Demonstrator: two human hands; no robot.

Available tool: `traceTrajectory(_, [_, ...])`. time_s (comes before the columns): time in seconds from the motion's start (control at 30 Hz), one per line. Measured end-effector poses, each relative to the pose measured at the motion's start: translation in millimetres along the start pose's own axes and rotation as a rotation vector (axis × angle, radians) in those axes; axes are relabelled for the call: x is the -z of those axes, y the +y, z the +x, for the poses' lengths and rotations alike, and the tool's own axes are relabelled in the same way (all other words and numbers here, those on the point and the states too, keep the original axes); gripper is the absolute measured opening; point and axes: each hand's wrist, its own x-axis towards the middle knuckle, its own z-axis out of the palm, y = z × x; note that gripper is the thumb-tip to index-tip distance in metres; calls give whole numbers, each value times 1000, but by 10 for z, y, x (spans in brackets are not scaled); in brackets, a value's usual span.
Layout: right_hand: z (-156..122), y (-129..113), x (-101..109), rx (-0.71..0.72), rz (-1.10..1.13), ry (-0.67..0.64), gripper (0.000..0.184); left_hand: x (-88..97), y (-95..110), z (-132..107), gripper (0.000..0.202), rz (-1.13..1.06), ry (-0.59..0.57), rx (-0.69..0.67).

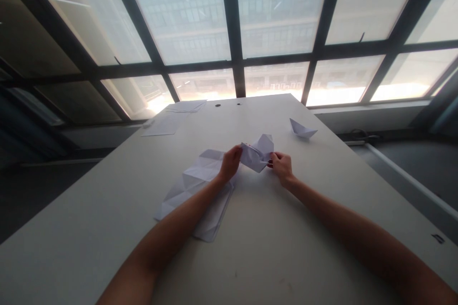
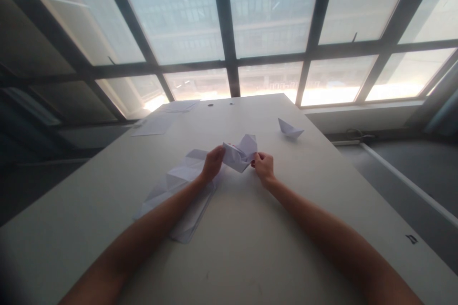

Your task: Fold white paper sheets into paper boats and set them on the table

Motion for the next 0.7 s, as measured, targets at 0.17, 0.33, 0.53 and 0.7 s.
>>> traceTrajectory(0.17, [73,8,51,220,-127,123,38,-58,34,-38,66,2,-124,-10])
traceTrajectory(0.33, [81,-22,81,331,-220,147,44,-106,-10,-35,73,-192,-470,245])
traceTrajectory(0.53, [4,-67,35,364,-245,47,38,-76,-60,-30,54,-244,-353,351])
traceTrajectory(0.7, [-82,-72,12,316,-270,-52,40,-36,-125,8,55,-304,-74,371])
